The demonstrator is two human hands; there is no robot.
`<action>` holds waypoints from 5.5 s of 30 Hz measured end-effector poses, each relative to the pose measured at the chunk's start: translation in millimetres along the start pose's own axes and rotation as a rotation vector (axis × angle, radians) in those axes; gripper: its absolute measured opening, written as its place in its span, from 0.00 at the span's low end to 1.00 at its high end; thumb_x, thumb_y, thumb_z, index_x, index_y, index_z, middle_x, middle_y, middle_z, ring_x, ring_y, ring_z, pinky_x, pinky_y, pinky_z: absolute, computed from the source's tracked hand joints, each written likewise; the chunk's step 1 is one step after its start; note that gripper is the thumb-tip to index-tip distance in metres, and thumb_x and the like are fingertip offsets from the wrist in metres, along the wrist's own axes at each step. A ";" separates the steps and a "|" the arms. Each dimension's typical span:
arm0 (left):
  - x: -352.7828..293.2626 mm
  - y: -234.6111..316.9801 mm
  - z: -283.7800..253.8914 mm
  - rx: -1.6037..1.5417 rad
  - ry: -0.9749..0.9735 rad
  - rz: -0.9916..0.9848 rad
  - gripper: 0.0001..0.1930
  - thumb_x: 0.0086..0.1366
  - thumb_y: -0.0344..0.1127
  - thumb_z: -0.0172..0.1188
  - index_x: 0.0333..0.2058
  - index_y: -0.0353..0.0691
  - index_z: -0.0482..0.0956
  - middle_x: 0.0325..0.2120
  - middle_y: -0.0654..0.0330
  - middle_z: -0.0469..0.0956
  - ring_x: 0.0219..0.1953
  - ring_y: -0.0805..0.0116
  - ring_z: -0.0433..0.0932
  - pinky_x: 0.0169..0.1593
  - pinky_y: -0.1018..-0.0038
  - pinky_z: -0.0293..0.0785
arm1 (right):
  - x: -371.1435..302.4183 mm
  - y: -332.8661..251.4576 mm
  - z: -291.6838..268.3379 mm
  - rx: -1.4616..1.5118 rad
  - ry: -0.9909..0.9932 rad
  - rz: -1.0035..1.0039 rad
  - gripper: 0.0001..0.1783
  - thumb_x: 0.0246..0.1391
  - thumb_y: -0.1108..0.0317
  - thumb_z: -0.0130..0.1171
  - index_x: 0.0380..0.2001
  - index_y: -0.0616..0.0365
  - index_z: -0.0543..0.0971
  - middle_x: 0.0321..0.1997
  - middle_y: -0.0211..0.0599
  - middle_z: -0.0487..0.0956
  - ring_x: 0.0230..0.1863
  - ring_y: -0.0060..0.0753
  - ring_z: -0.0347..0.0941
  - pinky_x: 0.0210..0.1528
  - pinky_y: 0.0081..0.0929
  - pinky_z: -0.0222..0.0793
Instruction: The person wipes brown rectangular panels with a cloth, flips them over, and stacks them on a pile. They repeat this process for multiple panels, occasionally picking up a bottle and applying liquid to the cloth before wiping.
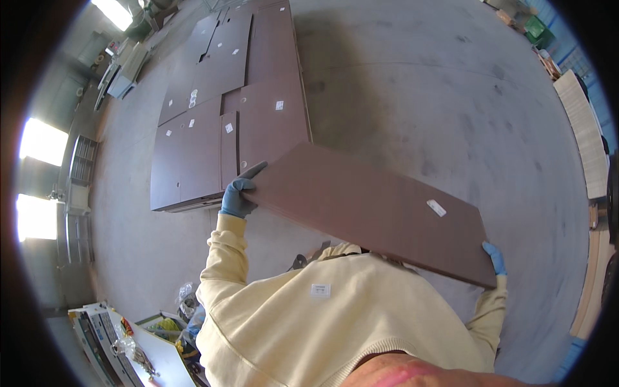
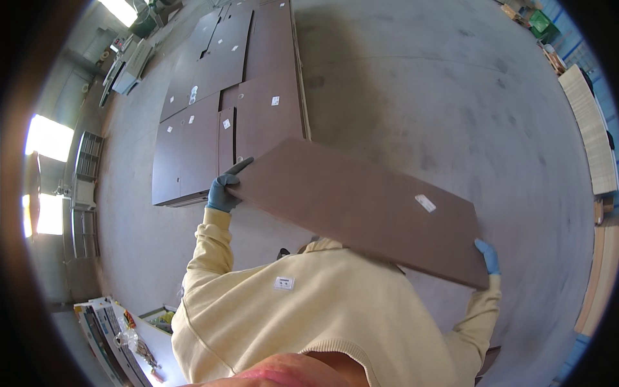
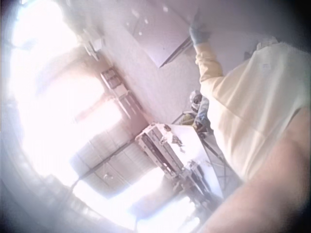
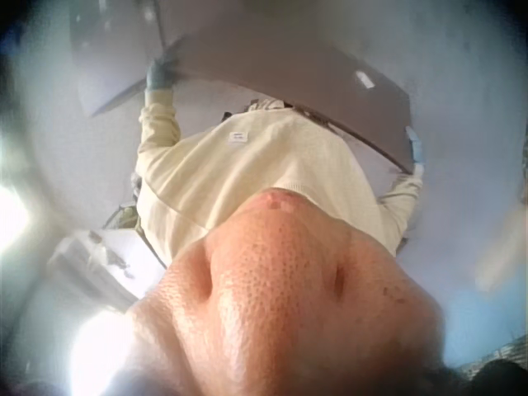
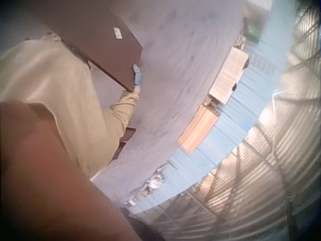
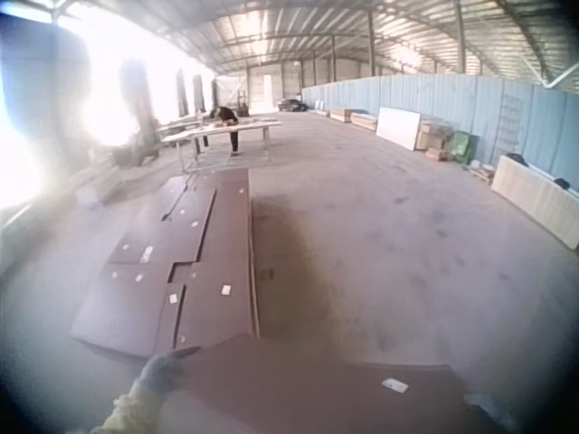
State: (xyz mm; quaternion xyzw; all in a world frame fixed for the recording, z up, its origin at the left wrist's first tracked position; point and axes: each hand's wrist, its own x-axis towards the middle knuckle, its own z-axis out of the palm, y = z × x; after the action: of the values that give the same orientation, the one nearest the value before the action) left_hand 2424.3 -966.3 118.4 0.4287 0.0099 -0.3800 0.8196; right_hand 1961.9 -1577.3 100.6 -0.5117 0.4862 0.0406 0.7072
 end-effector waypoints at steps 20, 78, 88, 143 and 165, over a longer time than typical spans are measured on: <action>326.3 35.8 -64.3 -0.261 0.394 0.058 0.38 0.57 0.30 0.64 0.67 0.27 0.65 0.60 0.50 0.75 0.60 0.57 0.75 0.67 0.63 0.68 | 545.9 -656.7 324.7 -0.829 -0.428 -0.112 0.28 0.62 0.57 0.63 0.58 0.67 0.77 0.52 0.39 0.82 0.48 0.31 0.78 0.53 0.32 0.74; 1041.1 80.2 -227.0 -0.997 2.658 0.017 0.25 0.68 0.28 0.63 0.62 0.31 0.72 0.59 0.47 0.76 0.58 0.54 0.76 0.63 0.62 0.73 | 1287.1 -727.9 1363.7 -2.064 -0.467 -1.025 0.35 0.65 0.36 0.48 0.42 0.56 0.88 0.47 0.53 0.86 0.51 0.60 0.81 0.55 0.48 0.74; 1062.7 48.7 -258.9 -2.099 1.848 0.823 0.31 0.76 0.48 0.55 0.70 0.40 0.63 0.69 0.52 0.66 0.73 0.52 0.60 0.76 0.48 0.48 | 1264.1 -709.7 1342.8 -2.287 -0.546 -1.217 0.31 0.64 0.39 0.48 0.53 0.50 0.84 0.55 0.50 0.83 0.58 0.57 0.78 0.60 0.48 0.73; 1030.4 45.2 -232.2 -1.849 1.615 0.791 0.26 0.76 0.42 0.53 0.66 0.35 0.67 0.69 0.49 0.65 0.72 0.45 0.61 0.73 0.40 0.59 | 1290.5 -671.7 1168.2 -0.632 -0.266 0.114 0.26 0.67 0.56 0.62 0.63 0.53 0.71 0.64 0.38 0.74 0.61 0.45 0.73 0.65 0.52 0.72; 1033.6 40.6 -227.0 -1.900 1.645 0.802 0.26 0.74 0.43 0.57 0.66 0.37 0.68 0.69 0.52 0.66 0.71 0.47 0.62 0.74 0.43 0.59 | 1299.6 -676.5 1155.4 -0.722 -0.415 0.106 0.24 0.69 0.55 0.59 0.62 0.52 0.72 0.62 0.39 0.76 0.60 0.46 0.75 0.60 0.54 0.76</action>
State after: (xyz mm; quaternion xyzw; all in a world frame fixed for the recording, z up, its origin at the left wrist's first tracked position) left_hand 3255.1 -1426.0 -350.4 -0.2326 0.6362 0.4124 0.6091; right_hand 3764.9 -1587.4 -380.0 -0.6819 0.3134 0.3470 0.5625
